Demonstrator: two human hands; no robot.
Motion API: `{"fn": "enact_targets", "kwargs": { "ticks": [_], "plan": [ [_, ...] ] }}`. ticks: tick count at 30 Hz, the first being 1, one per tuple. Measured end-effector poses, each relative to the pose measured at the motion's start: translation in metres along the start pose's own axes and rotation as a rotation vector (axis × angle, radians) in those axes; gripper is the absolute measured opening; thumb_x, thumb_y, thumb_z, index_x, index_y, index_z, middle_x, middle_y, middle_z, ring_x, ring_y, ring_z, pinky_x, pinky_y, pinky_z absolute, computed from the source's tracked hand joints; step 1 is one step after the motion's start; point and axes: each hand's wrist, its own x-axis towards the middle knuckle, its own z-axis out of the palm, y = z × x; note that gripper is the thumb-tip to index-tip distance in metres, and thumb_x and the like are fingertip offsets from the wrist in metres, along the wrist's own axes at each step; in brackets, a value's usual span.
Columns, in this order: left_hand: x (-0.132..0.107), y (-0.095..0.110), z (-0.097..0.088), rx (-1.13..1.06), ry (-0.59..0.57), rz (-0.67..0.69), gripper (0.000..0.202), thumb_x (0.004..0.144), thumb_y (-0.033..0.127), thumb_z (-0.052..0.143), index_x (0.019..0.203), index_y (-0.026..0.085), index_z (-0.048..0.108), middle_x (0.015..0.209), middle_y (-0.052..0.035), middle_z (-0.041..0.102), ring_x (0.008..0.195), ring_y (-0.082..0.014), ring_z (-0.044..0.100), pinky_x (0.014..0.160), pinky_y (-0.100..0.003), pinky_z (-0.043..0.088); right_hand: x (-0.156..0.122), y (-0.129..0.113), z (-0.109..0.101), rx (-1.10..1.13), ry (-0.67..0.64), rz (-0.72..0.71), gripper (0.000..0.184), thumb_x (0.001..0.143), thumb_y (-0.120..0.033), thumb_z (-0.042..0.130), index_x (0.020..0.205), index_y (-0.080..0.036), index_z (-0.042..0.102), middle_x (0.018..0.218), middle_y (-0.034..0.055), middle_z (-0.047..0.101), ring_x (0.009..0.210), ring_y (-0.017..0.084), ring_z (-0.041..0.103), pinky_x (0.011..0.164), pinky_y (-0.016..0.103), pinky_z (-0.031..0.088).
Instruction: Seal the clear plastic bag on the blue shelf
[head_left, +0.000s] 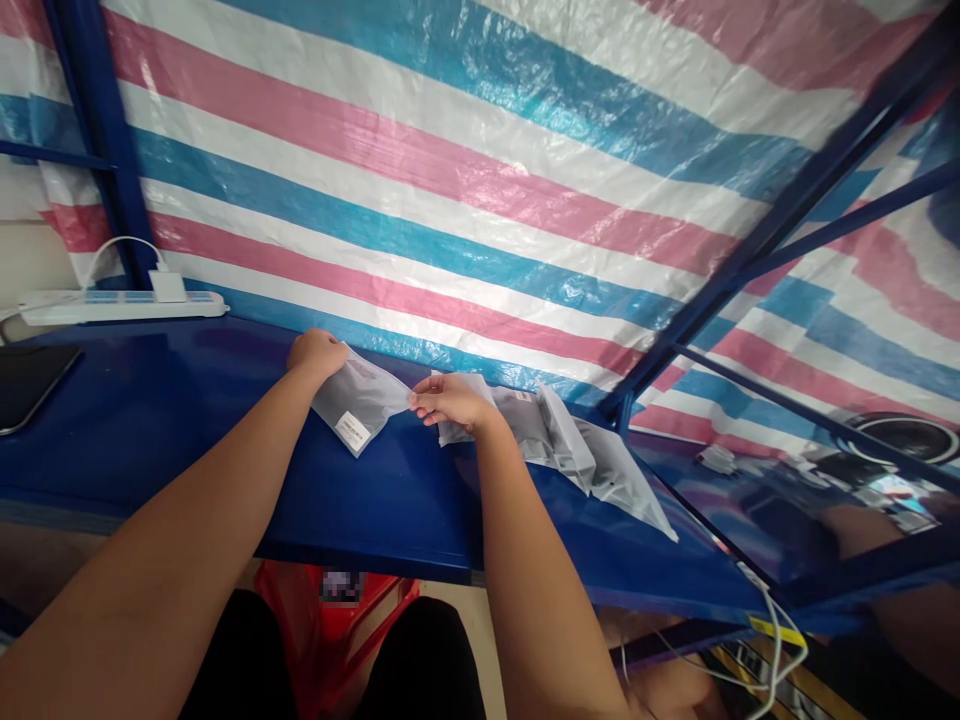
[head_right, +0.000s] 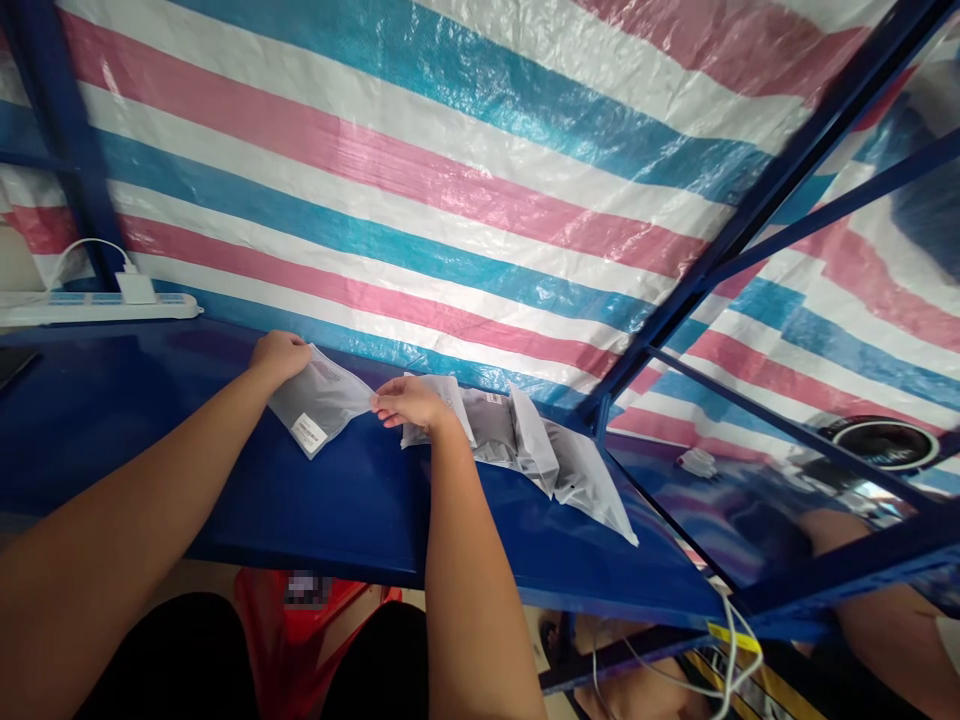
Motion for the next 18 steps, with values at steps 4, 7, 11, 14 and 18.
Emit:
{"fn": "enact_targets", "kwargs": {
  "ticks": [4,7,11,14,18],
  "plan": [
    [-0.0006,-0.0003,-0.0015,0.001,-0.009,-0.019,0.031,0.072,0.032,0.068,0.099,0.022,0.078,0.113,-0.0143,0.075,0.106,-0.0382,0.068,0.087,-0.044,0.057,0.0005,0.0002,0.0025,0.074,0.121,-0.011,0.022,0.078,-0.02,0.084,0.084,-0.014,0.063,0.077,0.0071,0.074,0.063,0.011,0.068,0.061,0.02,0.061],
    [-0.0017,0.0006,-0.0017,-0.004,-0.018,-0.033,0.032,0.071,0.032,0.07,0.1,0.022,0.078,0.113,-0.0146,0.075,0.107,-0.0384,0.067,0.087,-0.045,0.056,0.0025,0.0015,0.0039,0.121,0.163,-0.022,0.026,0.075,-0.018,0.086,0.081,-0.015,0.061,0.074,0.0065,0.073,0.062,0.012,0.07,0.062,0.021,0.062],
    [-0.0014,0.0007,-0.0008,-0.001,-0.02,-0.033,0.033,0.072,0.033,0.069,0.102,0.021,0.078,0.112,-0.0152,0.075,0.106,-0.0381,0.068,0.086,-0.044,0.056,0.0045,0.0026,0.0035,0.136,0.175,-0.029,0.025,0.074,-0.016,0.087,0.081,-0.014,0.062,0.072,0.0058,0.073,0.063,0.013,0.071,0.063,0.021,0.063],
    [-0.0002,0.0001,-0.0002,0.0,-0.023,-0.026,0.032,0.073,0.033,0.068,0.102,0.021,0.078,0.112,-0.0152,0.075,0.105,-0.0378,0.068,0.086,-0.044,0.056,0.0041,0.0024,0.0028,0.145,0.168,-0.049,0.018,0.079,-0.013,0.082,0.083,-0.013,0.065,0.072,0.0063,0.073,0.065,0.013,0.071,0.065,0.022,0.063],
    [0.0007,-0.0004,0.0003,0.0,-0.031,-0.022,0.034,0.073,0.033,0.068,0.103,0.022,0.078,0.114,-0.015,0.074,0.106,-0.0375,0.068,0.086,-0.043,0.056,0.0024,0.0006,0.0037,0.145,0.163,-0.072,0.009,0.082,-0.008,0.074,0.086,-0.013,0.067,0.076,0.0066,0.073,0.068,0.013,0.072,0.066,0.021,0.062]
  ]
}}
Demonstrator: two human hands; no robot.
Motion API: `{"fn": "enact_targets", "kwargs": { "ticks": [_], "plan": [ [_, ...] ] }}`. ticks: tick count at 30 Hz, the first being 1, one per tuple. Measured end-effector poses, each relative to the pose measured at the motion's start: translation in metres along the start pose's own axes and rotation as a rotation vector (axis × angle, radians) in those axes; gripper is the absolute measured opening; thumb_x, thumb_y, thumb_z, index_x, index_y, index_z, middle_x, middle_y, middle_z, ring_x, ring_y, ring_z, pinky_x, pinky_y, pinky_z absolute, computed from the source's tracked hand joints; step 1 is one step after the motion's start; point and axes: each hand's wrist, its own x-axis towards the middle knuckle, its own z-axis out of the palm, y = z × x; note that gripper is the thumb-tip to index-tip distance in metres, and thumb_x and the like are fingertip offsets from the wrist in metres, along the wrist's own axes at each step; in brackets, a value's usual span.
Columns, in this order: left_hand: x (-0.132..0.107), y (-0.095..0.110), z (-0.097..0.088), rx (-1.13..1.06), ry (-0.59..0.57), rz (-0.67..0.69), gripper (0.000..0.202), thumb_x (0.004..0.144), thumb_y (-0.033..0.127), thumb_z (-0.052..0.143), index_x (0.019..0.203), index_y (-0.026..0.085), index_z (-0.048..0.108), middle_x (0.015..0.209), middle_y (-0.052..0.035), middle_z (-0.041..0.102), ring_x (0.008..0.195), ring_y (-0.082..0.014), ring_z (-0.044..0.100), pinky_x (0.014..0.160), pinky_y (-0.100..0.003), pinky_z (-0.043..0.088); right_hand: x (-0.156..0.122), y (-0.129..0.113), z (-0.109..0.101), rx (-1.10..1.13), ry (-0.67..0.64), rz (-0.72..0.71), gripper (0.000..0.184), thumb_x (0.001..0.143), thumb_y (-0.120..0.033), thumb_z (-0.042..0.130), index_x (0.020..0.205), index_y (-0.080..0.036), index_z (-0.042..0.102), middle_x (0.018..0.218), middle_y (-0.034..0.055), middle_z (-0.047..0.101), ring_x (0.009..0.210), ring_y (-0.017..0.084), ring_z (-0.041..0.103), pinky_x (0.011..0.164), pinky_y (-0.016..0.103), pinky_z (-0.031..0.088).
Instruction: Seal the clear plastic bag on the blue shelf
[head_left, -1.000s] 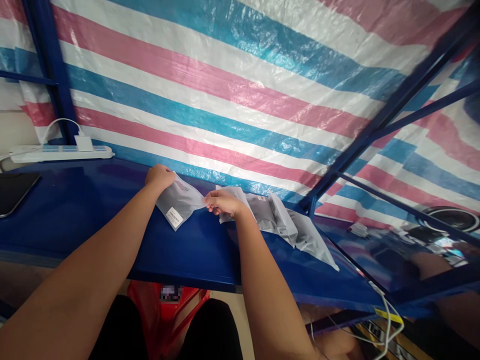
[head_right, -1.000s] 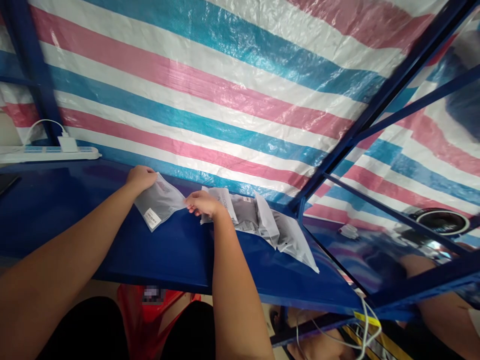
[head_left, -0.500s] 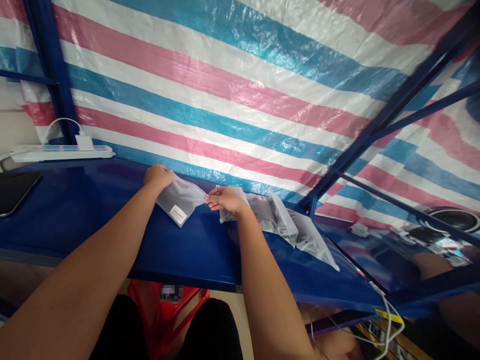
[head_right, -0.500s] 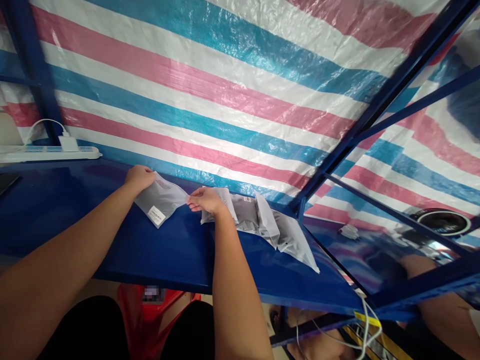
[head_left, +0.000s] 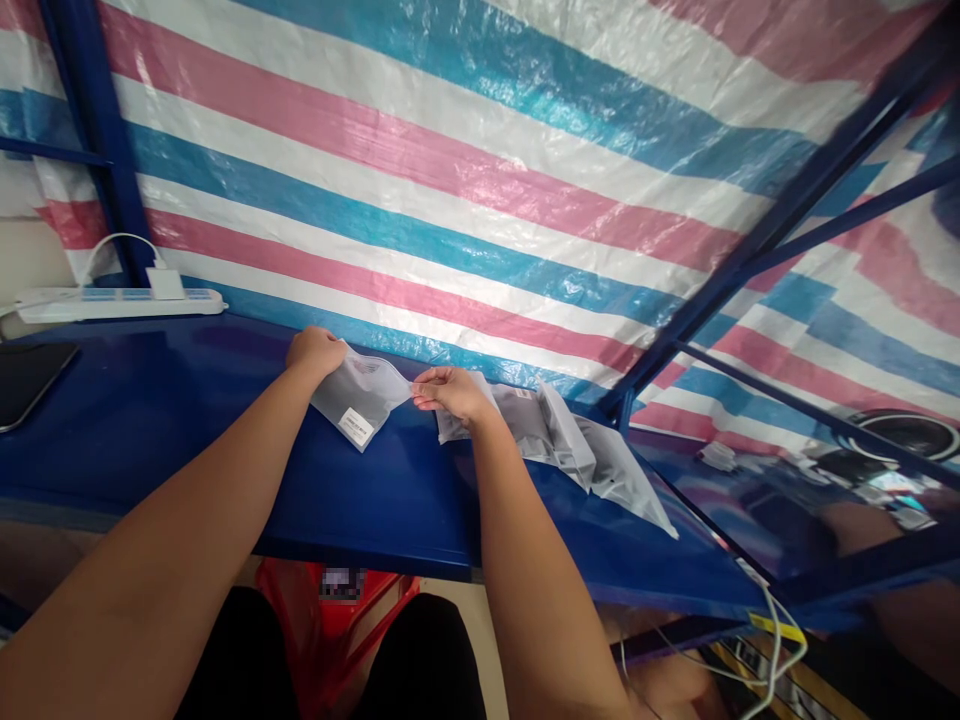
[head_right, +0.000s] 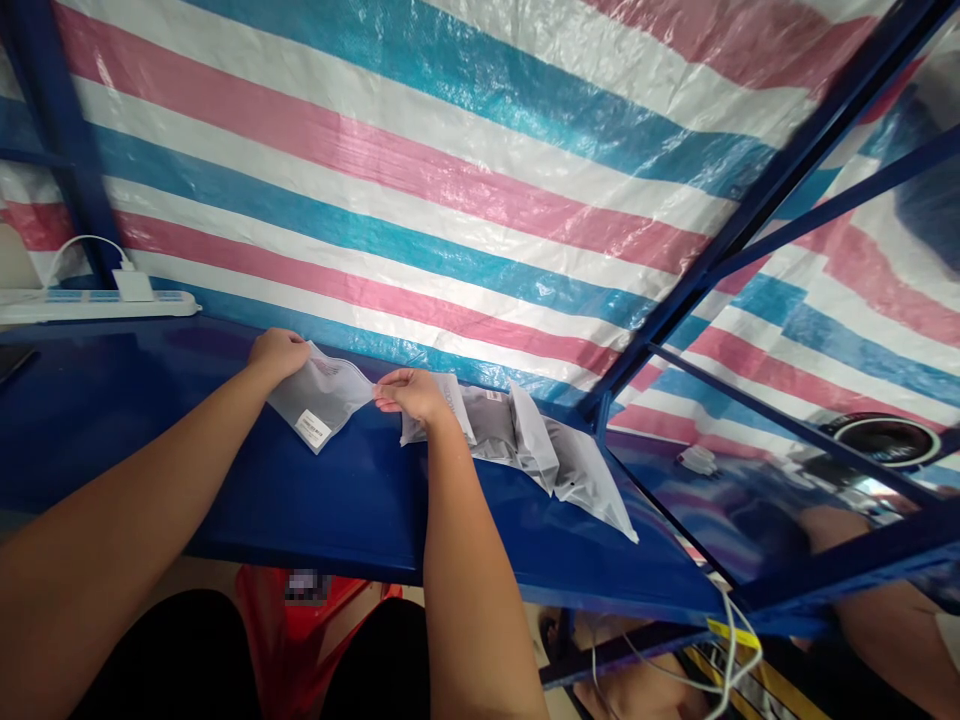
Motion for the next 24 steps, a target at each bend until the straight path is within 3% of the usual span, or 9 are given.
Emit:
{"fn": "enact_targets", "kwargs": {
  "ticks": [11,17,24],
  "plan": [
    [-0.003,0.002,0.001,-0.011,0.002,0.003,0.029,0.074,0.033,0.068,0.1,0.023,0.077,0.114,-0.0143,0.075,0.107,-0.0379,0.068,0.085,-0.044,0.056,0.004,0.001,0.013,0.005,0.085,-0.04,0.025,0.077,-0.002,0.06,0.096,-0.018,0.063,0.069,-0.0007,0.067,0.058,0.01,0.065,0.058,0.02,0.058],
    [-0.004,0.003,0.001,-0.013,0.0,0.01,0.026,0.075,0.032,0.068,0.097,0.022,0.077,0.111,-0.014,0.075,0.108,-0.0377,0.068,0.087,-0.043,0.055,0.0,0.0,0.011,0.006,0.046,0.093,0.017,0.081,-0.012,0.073,0.087,-0.017,0.058,0.08,0.0081,0.074,0.072,0.016,0.074,0.069,0.026,0.065],
    [-0.002,0.002,0.002,-0.022,0.002,0.002,0.029,0.074,0.032,0.069,0.1,0.022,0.077,0.113,-0.0144,0.075,0.11,-0.0376,0.067,0.088,-0.043,0.055,0.002,0.004,0.008,-0.001,0.042,0.178,0.022,0.084,-0.027,0.08,0.084,-0.013,0.063,0.078,0.01,0.075,0.069,0.015,0.073,0.067,0.025,0.065]
  ]
}}
